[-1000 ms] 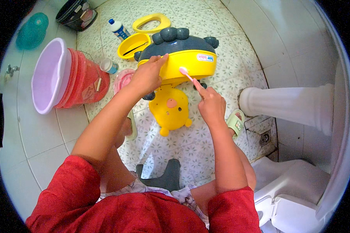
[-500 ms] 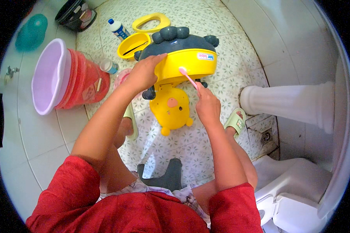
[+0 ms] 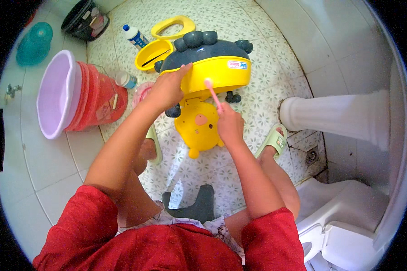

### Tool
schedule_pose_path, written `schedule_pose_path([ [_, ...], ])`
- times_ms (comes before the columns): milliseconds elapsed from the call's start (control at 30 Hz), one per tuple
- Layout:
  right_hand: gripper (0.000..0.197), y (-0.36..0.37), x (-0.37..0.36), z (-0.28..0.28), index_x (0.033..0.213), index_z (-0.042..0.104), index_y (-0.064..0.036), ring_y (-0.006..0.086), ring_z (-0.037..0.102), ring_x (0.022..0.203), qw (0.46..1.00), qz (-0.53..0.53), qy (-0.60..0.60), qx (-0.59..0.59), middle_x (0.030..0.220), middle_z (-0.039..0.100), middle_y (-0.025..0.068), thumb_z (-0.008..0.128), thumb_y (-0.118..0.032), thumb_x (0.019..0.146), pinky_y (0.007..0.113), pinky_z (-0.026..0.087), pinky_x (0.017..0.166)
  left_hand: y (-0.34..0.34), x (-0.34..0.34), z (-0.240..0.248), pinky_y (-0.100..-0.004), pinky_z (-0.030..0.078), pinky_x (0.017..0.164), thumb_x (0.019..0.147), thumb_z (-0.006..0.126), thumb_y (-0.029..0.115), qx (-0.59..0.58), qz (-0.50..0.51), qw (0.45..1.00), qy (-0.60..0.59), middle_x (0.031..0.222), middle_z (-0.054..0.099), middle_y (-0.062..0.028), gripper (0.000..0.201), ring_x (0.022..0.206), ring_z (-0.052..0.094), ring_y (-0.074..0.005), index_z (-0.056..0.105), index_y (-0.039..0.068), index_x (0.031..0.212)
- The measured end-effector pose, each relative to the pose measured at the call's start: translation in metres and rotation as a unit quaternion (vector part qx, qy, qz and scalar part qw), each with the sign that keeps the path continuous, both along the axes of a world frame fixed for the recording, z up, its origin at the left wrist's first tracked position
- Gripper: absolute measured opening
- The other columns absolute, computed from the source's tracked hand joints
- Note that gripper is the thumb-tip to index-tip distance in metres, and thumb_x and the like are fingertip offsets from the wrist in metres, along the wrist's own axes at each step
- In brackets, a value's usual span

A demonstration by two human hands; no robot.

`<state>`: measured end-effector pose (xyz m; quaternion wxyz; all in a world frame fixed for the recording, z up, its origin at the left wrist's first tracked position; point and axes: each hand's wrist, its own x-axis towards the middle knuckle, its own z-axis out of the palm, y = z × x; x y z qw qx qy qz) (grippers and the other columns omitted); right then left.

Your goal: The person scrubs a yellow and grey baby training chair with a toothbrush and rinses a pink scoop in a basin of water.

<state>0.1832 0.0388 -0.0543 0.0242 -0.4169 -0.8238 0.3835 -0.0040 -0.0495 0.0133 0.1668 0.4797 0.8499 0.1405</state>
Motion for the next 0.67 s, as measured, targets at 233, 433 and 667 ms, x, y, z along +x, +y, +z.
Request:
schedule_pose_path([
  [233, 0.010, 0.005, 0.004, -0.018, 0.092, 0.059, -0.0062, 0.0227, 0.063, 0.058, 0.998, -0.041, 0.046, -0.014, 0.064, 0.061, 0.0112, 0.053, -0.014, 0.090, 0.034, 0.048, 0.059, 0.005, 0.005, 0.000, -0.0433, 0.048, 0.092, 0.075, 0.058, 0.000, 0.007, 0.012, 1.000, 0.004, 0.132, 0.051, -0.0216, 0.065, 0.107, 0.060, -0.0354, 0.042, 0.005, 0.138],
  [433, 0.011, -0.010, -0.008, -0.003, 0.096, 0.058, -0.0083, 0.0418, 0.061, 0.079, 0.997, 0.082, -0.001, -0.004, 0.081, 0.064, 0.0196, 0.055, -0.017, 0.090, 0.052, 0.046, 0.070, 0.005, 0.006, 0.005, -0.0430, 0.048, 0.092, 0.076, 0.059, 0.003, -0.011, 0.008, 1.000, -0.008, 0.137, 0.047, -0.0211, 0.064, 0.108, 0.060, -0.0349, 0.041, 0.003, 0.138],
  [667, 0.014, 0.006, -0.005, -0.009, 0.100, 0.057, -0.0088, 0.0423, 0.062, 0.081, 0.998, -0.024, -0.011, -0.055, 0.084, 0.065, 0.0210, 0.056, -0.019, 0.090, 0.052, 0.047, 0.071, 0.003, -0.003, 0.006, -0.0426, 0.049, 0.092, 0.072, 0.063, 0.001, -0.006, 0.030, 0.999, -0.029, 0.126, 0.055, -0.0245, 0.069, 0.107, 0.060, -0.0357, 0.043, 0.011, 0.138],
])
